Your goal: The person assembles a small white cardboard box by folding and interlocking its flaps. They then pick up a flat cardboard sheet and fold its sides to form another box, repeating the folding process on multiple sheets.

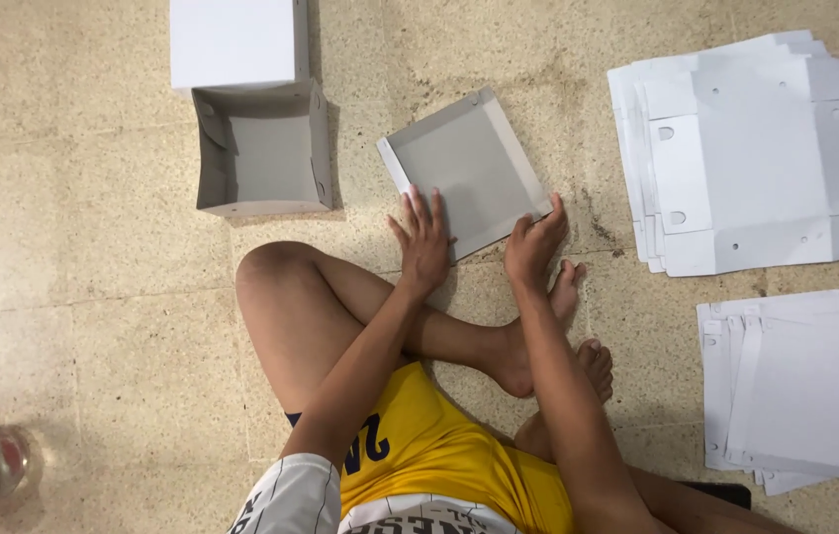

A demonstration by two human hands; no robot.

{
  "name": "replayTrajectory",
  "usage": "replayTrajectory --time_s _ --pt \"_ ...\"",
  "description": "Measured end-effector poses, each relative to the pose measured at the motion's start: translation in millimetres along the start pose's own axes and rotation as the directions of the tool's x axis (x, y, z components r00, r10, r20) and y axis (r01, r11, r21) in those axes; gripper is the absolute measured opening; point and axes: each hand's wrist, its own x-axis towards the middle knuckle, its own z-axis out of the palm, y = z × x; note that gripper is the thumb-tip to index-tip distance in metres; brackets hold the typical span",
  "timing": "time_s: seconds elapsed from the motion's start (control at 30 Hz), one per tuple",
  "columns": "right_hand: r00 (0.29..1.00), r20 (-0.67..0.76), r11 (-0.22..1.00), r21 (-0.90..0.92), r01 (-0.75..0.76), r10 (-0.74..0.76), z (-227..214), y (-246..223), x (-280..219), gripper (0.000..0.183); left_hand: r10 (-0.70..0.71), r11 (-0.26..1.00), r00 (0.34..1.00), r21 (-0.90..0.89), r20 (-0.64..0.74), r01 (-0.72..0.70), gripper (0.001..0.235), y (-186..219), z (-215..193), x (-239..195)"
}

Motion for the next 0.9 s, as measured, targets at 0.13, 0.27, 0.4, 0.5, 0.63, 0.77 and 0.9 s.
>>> replayTrajectory --time_s 0.13,0.27,0.4,0.5,0.63,0.77,0.9 --pt "0.999 -0.03 0.994 0.105 -0.009 0.012 -0.3 4.9 -3.0 0.053 -0.078 0.995 0.997 0.053 -0.008 0.079 0.088 -8.9 11.8 7.7" --pt "0.999 -0.026 0.99 0.137 0.027 -0.023 6.4 26.1 -3.4 0.056 -0.161 0.982 0.987 0.094 -0.031 0.163 0.087 -14.3 27.1 17.6" --pt "0.99 0.086 0.992 0.069 0.106 -0.112 -5.1 12.4 -10.2 0.047 -0.134 0.986 0.99 0.097 -0.038 0.137 0.078 -8.3 29.6 9.2" --pt "0.99 0.124 0.997 0.046 0.062 -0.067 -2.8 18.3 -9.6 0.041 -0.119 0.992 0.991 0.027 -0.067 0.121 0.074 -7.8 30.3 9.2" --pt "0.992 0.104 0.994 0.098 0.056 -0.066 -7.8 9.0 -5.9 0.038 -0.102 0.994 0.992 0.04 -0.068 0.105 0.074 -9.0 28.3 8.1" --pt "0.983 0.174 0.998 0.004 0.055 -0.055 -11.0 0.8 -7.2 0.035 -0.089 0.996 0.995 -0.027 -0.047 0.088 0.071 -8.5 27.6 6.6" --pt "0.965 0.24 0.989 -0.078 0.128 -0.106 -20.9 -18.9 -9.1 0.036 -0.09 0.996 0.994 -0.03 -0.061 0.088 0.071 -6.3 25.3 6.2"
